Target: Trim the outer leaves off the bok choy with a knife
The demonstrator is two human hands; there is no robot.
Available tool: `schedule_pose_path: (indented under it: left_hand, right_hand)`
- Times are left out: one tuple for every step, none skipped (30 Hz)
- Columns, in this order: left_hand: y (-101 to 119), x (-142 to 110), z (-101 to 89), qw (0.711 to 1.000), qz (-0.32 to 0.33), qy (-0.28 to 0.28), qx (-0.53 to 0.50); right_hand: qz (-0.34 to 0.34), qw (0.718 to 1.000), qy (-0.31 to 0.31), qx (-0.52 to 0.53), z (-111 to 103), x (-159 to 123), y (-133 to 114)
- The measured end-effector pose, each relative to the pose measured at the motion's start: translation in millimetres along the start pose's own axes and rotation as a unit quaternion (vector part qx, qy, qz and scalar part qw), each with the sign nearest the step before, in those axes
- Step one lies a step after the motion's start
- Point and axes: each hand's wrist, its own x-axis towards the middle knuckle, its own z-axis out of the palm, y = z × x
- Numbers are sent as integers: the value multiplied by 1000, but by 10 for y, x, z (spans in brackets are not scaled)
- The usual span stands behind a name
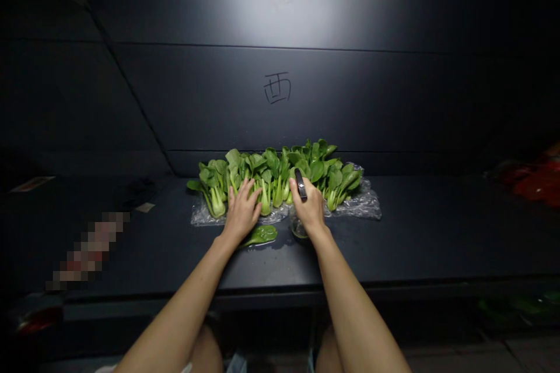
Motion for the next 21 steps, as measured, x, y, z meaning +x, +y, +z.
schedule_pose_path:
  left_hand:
    - [-6, 1, 6, 1000, -3, 0, -3]
    - [-11, 3, 10, 1000, -5, 0, -6]
    - [-16, 5, 13, 1000, -6, 0, -9]
    - [-20, 9, 15, 1000, -6, 2, -13]
    - [-25, 14, 15, 1000, -6, 5, -16]
    - [-31, 19, 14, 1000, -8, 9, -19]
    - [-39, 25, 12, 1000, -11, 14, -22]
    - [-49, 32, 9, 999, -17, 19, -24]
    - [-60, 39, 6, 999, -23, 23, -26]
    - [-73, 46, 3, 999, -31, 26, -27]
    - [-86, 54, 1, 998, -39, 28, -28]
    - [-100, 61, -2, 998, -47, 31, -29]
    - [-114, 68, -3, 998, -55, 33, -30]
    - [-126, 73, -5, 997, -61, 36, -30]
    - [-138, 77, -5, 997, -67, 38, -31]
    - [-147, 79, -5, 996, -71, 41, -31]
    - [-155, 80, -5, 996, -73, 43, -32]
    - [-162, 79, -5, 996, -75, 45, -33]
    - [-168, 76, -6, 995, -76, 45, -34]
    - [-174, 73, -7, 995, -77, 46, -34]
    - [-180, 68, -8, 995, -79, 46, -35]
  right_hand:
    - [-4, 1000, -5, -4, 19, 1, -14]
    - [-8, 1000, -11, -10, 38, 3, -27]
    - [-14, 1000, -18, -15, 55, 8, -41]
    - [-20, 999, -24, -19, 72, 15, -54]
    - [-27, 999, -31, -22, 87, 24, -67]
    - [-33, 999, -36, -24, 101, 36, -78]
    - [-39, 998, -39, -25, 114, 50, -90]
    - [-45, 998, -42, -25, 127, 67, -100]
    - [-52, 997, -45, -25, 140, 85, -111]
    - [-58, 997, -48, -26, 154, 103, -122]
    - [-64, 996, -51, -29, 168, 122, -135]
    - [-69, 996, -55, -34, 182, 140, -150]
    - [-72, 995, -60, -40, 198, 155, -166]
    - [-72, 994, -64, -48, 214, 169, -184]
    - [-72, 994, -68, -55, 230, 181, -204]
    - [-71, 993, -70, -61, 246, 189, -224]
    - [-71, 993, -70, -65, 261, 195, -246]
    - [-72, 993, -70, -66, 276, 198, -267]
    - [-73, 993, -72, -66, 290, 199, -288]
    - [-73, 992, -75, -66, 304, 198, -308]
    - [-72, 992, -80, -66, 318, 195, -328]
